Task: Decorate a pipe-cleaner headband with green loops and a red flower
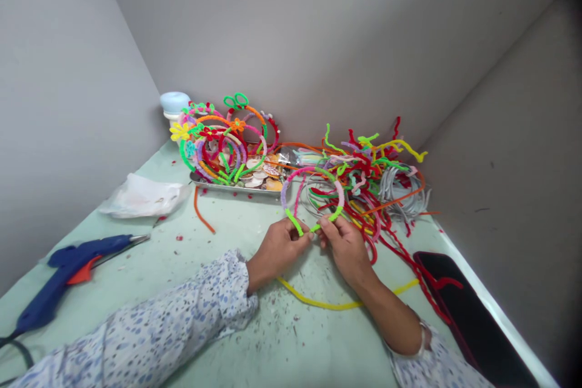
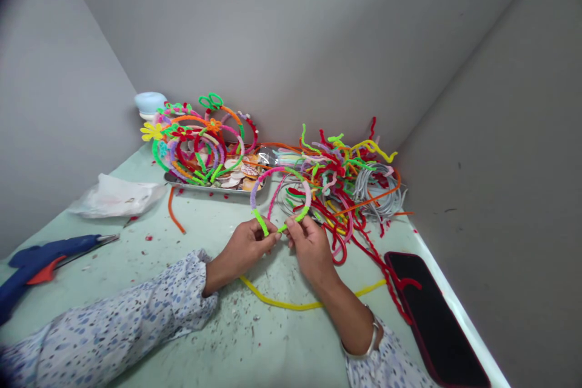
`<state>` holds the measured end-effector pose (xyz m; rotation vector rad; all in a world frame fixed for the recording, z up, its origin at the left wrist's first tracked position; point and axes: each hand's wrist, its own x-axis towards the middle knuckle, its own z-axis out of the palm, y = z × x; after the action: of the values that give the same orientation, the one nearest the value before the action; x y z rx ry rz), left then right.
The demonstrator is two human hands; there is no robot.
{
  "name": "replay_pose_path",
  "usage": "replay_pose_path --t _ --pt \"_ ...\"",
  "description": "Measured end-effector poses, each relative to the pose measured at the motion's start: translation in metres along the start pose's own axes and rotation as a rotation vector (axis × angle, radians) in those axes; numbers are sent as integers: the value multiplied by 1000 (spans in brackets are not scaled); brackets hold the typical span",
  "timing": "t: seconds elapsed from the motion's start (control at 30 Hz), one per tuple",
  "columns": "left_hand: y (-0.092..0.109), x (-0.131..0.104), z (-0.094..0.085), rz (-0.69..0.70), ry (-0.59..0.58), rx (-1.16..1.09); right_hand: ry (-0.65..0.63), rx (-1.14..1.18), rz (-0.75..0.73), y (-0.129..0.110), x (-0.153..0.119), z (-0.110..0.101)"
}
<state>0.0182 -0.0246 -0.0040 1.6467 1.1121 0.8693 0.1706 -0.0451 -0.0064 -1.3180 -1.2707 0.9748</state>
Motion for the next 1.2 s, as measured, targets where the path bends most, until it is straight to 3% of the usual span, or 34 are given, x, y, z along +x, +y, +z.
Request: replay_pose_path --t 0.17,0.33,0.73,0.97,1.2 --pt "0 -1 -1 12 -19 -19 46 20 -10 4 0 0" --pt "3 2 -3 5 -26 -150 12 -17 -5 2 0 0" --pt "3 3 -2 -59 -8 -114 11 -72 -43 0 -3 1" --pt "4 1 -1 -49 -73 -293 23 33 -43 0 -1 -2" --pt "0 1 0 -50 -52 -175 36 49 -37 0 -1 -2"
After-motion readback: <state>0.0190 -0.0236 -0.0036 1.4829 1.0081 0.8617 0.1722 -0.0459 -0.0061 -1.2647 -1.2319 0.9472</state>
